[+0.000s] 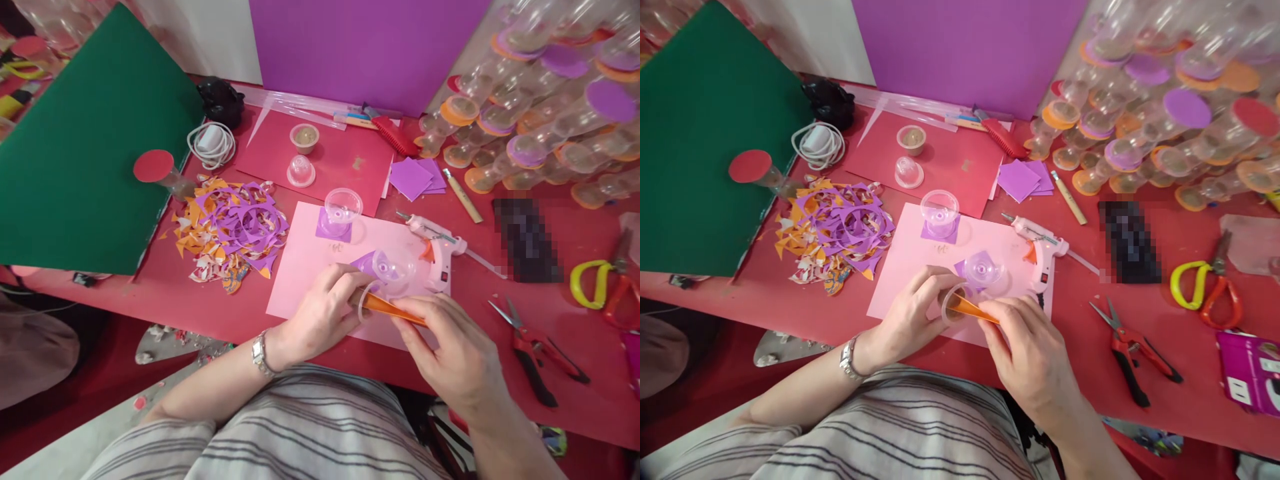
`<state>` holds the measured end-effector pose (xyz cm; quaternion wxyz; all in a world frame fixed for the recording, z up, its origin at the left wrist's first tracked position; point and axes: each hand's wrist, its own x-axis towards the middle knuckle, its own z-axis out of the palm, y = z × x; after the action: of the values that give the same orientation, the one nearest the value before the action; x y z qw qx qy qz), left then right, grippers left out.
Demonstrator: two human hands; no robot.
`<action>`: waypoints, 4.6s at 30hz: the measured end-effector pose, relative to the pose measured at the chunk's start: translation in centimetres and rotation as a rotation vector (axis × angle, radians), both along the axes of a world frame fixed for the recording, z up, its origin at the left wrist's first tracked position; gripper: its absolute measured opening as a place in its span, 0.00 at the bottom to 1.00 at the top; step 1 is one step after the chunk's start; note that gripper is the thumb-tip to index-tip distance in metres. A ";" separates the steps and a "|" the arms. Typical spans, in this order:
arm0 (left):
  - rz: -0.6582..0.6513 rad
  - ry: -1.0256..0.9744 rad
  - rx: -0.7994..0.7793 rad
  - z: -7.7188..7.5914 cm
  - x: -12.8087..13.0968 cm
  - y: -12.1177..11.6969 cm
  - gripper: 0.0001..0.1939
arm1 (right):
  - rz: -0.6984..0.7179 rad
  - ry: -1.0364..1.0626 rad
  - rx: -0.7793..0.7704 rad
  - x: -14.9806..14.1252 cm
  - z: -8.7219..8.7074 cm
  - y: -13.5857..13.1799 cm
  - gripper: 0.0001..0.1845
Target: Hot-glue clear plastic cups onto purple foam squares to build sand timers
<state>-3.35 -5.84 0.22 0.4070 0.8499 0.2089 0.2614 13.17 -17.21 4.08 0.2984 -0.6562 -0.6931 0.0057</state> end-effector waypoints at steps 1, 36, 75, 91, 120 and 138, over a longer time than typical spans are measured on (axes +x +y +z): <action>0.002 -0.005 0.000 0.0 0.0 0.0 0.19 | -0.004 0.021 0.013 0.0 -0.1 0.1 0.07; 0.044 -0.127 -0.064 2.7 1.7 0.8 0.18 | -0.210 0.367 0.096 1.6 -0.1 -1.1 0.06; 0.151 -0.152 -0.022 1.0 0.1 3.0 0.20 | -0.243 -0.075 0.044 4.7 1.3 0.2 0.02; 0.149 -0.113 -0.054 1.2 0.2 2.8 0.19 | -0.166 -0.180 0.048 4.7 1.6 -0.1 0.03; 0.134 -0.146 -0.053 1.0 0.5 2.6 0.20 | -0.017 -0.502 0.013 4.5 3.6 0.4 0.08; 0.122 -0.157 -0.073 0.9 0.4 2.6 0.20 | -0.016 -0.574 -0.029 4.3 4.1 0.2 0.12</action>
<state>-2.90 -3.28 1.13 0.4362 0.7970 0.2371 0.3438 17.51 -17.05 8.14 0.0803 -0.6405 -0.7440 -0.1727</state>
